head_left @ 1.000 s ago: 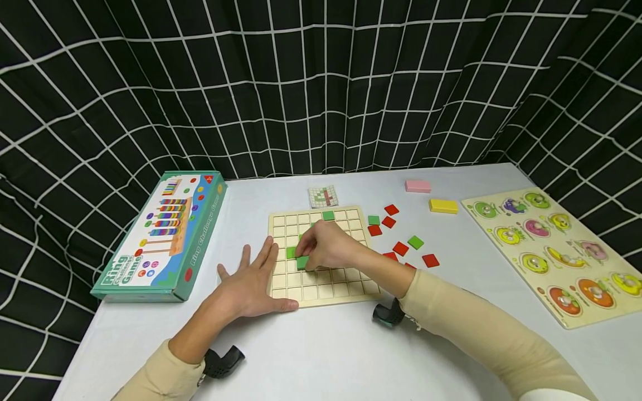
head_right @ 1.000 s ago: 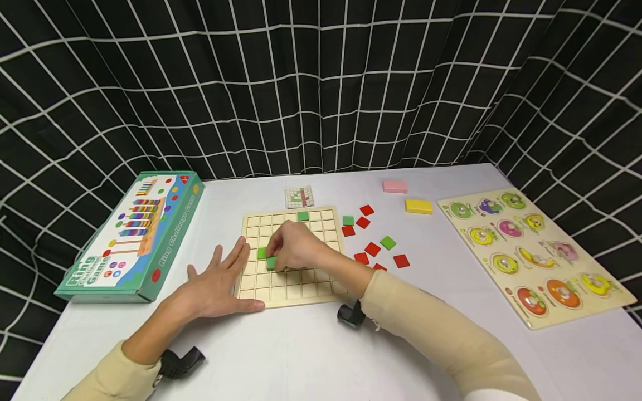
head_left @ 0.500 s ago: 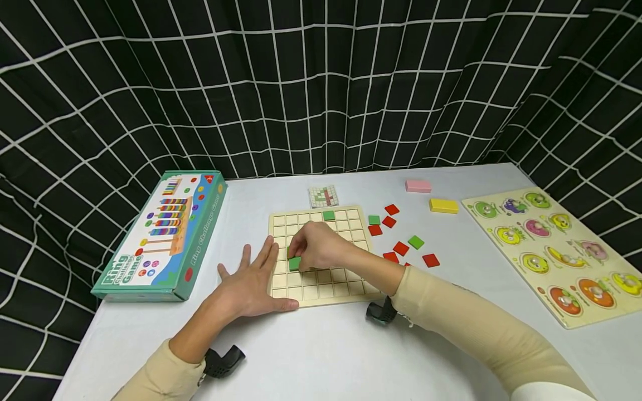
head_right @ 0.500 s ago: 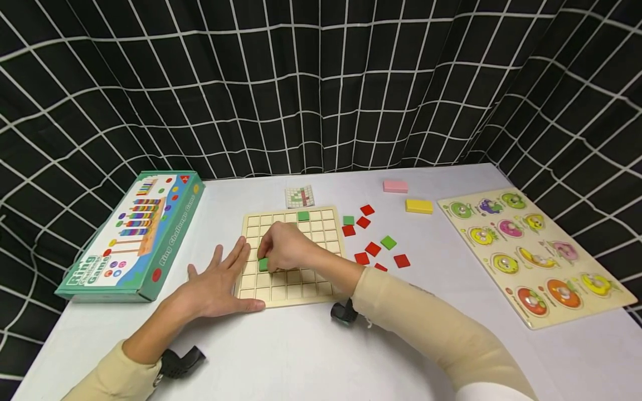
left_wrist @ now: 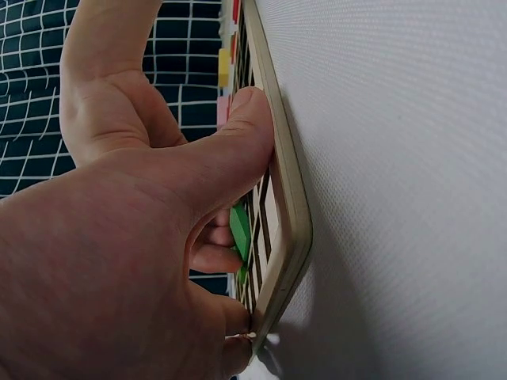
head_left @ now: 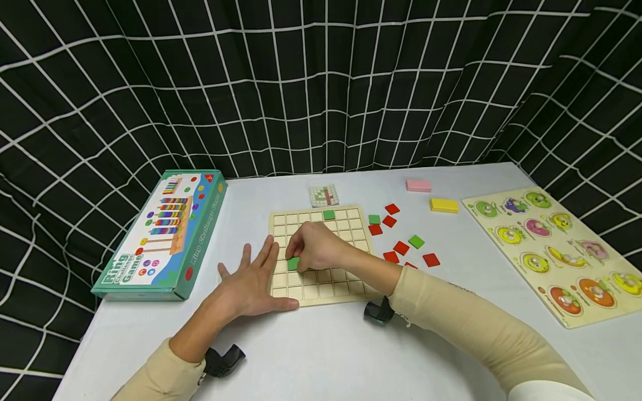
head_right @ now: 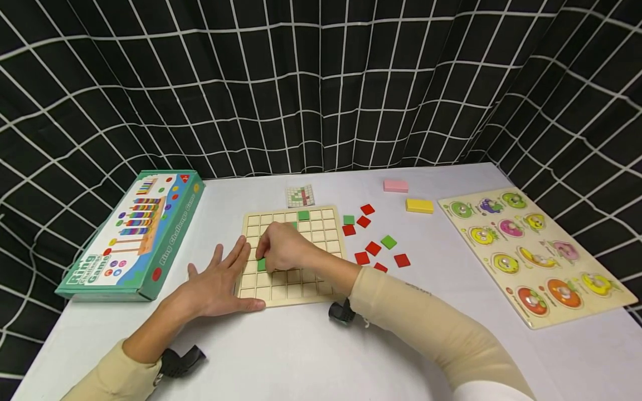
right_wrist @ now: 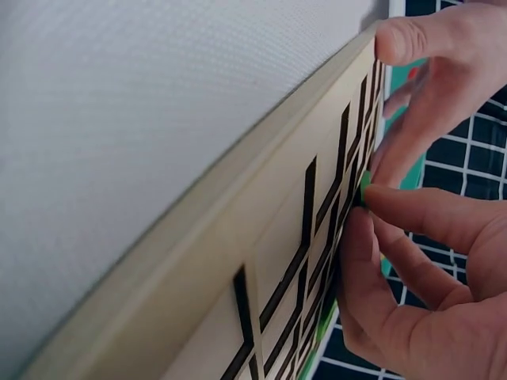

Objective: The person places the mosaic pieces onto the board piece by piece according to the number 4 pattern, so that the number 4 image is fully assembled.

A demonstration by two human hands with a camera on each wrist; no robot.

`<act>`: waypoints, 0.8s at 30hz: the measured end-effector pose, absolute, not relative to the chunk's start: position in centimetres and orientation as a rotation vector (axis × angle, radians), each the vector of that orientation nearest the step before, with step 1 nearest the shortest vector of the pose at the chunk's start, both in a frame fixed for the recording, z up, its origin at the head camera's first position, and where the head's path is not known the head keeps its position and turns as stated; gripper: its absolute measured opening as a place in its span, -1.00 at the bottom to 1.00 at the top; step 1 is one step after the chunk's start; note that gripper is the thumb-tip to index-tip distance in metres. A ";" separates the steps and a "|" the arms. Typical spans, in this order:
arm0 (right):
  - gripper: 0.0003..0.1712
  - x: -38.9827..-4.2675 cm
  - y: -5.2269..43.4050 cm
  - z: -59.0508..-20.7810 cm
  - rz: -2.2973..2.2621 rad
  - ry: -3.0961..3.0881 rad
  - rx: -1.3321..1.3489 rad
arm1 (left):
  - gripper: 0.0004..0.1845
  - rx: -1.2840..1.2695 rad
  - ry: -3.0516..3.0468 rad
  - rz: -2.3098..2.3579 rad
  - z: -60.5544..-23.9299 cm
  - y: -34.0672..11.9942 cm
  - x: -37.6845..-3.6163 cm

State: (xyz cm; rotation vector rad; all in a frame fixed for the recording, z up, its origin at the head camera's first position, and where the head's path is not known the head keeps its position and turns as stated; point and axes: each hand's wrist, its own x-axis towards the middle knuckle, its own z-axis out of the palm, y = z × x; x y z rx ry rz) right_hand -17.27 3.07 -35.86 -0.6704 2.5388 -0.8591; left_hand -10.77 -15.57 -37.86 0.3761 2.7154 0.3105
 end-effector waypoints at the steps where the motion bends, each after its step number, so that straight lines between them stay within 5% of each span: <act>1: -0.68 -17.3 3.0 -35.9 -0.858 2.540 -0.669 | 0.39 0.376 2.717 0.309 -37.8 -15.6 -10.8; 24: -0.68 -17.5 3.7 -36.1 -0.947 2.508 -0.635 | 0.40 0.371 2.717 0.313 -37.8 -15.6 -10.7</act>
